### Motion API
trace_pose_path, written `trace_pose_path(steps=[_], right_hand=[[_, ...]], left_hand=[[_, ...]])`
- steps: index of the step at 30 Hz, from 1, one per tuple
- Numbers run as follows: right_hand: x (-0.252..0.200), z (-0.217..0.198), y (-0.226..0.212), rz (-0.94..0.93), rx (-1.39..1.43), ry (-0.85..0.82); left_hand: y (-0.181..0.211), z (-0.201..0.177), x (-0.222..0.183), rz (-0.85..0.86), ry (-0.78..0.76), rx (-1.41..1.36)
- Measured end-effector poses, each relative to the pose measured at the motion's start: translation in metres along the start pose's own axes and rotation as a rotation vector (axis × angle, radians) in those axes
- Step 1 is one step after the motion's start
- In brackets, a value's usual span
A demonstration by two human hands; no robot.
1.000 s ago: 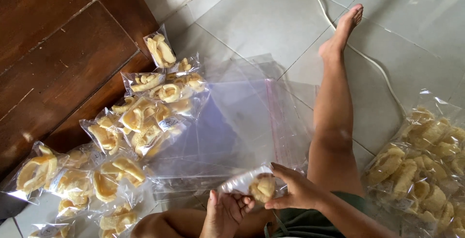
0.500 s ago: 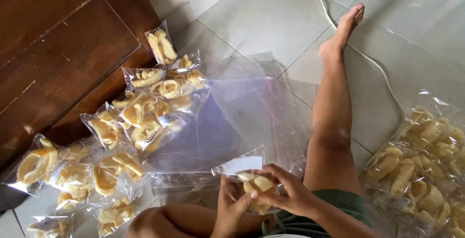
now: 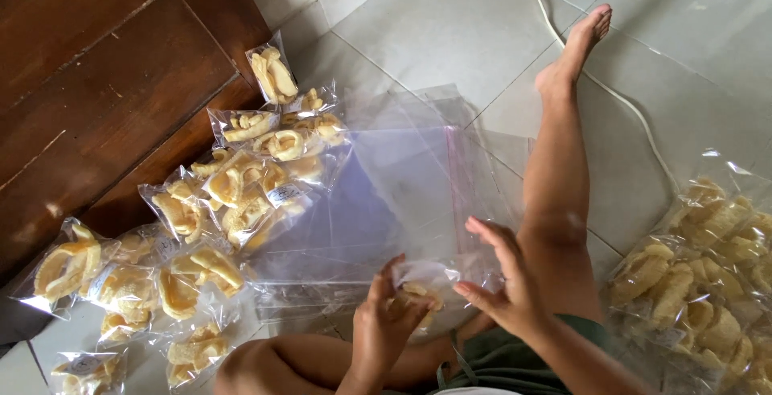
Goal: A person is sitting on the floor manually packing individual pieces of dried food into plastic bags.
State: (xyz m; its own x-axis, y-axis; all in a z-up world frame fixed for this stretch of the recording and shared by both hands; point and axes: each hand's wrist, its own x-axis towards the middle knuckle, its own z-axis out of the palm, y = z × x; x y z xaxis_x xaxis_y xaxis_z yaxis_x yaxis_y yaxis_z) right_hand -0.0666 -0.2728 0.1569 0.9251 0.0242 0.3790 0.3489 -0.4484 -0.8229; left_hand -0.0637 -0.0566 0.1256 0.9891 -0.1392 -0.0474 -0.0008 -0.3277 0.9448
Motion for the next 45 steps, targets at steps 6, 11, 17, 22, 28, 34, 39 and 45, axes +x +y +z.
trace_pose_path(steps=[6,11,17,22,28,34,39,45], right_hand=[[0.019,-0.019,-0.047,-0.317,-0.074,-0.281],[-0.011,-0.024,-0.048,-0.325,-0.002,-0.177],[-0.022,-0.040,-0.051,-0.253,0.001,-0.154],[-0.019,-0.042,-0.057,-0.178,0.021,-0.111],[-0.008,-0.044,-0.054,-0.168,-0.046,-0.094],[0.000,-0.041,-0.013,0.063,0.054,-0.081],[-0.013,0.009,0.008,0.400,0.313,-0.300],[-0.018,0.037,-0.001,0.556,0.545,-0.513]], left_hand=[[-0.028,0.025,0.001,0.544,-0.042,0.356],[0.007,0.003,-0.033,0.667,-0.101,0.208],[0.033,-0.021,-0.037,0.270,-0.417,0.109],[0.044,-0.021,-0.037,0.300,-0.362,0.067],[0.039,-0.023,-0.037,0.268,-0.320,0.074],[-0.029,-0.010,-0.029,-0.117,-0.024,-0.636],[-0.041,0.006,-0.023,-0.397,0.099,-0.978],[-0.029,0.024,-0.021,-0.415,0.126,-1.019]])
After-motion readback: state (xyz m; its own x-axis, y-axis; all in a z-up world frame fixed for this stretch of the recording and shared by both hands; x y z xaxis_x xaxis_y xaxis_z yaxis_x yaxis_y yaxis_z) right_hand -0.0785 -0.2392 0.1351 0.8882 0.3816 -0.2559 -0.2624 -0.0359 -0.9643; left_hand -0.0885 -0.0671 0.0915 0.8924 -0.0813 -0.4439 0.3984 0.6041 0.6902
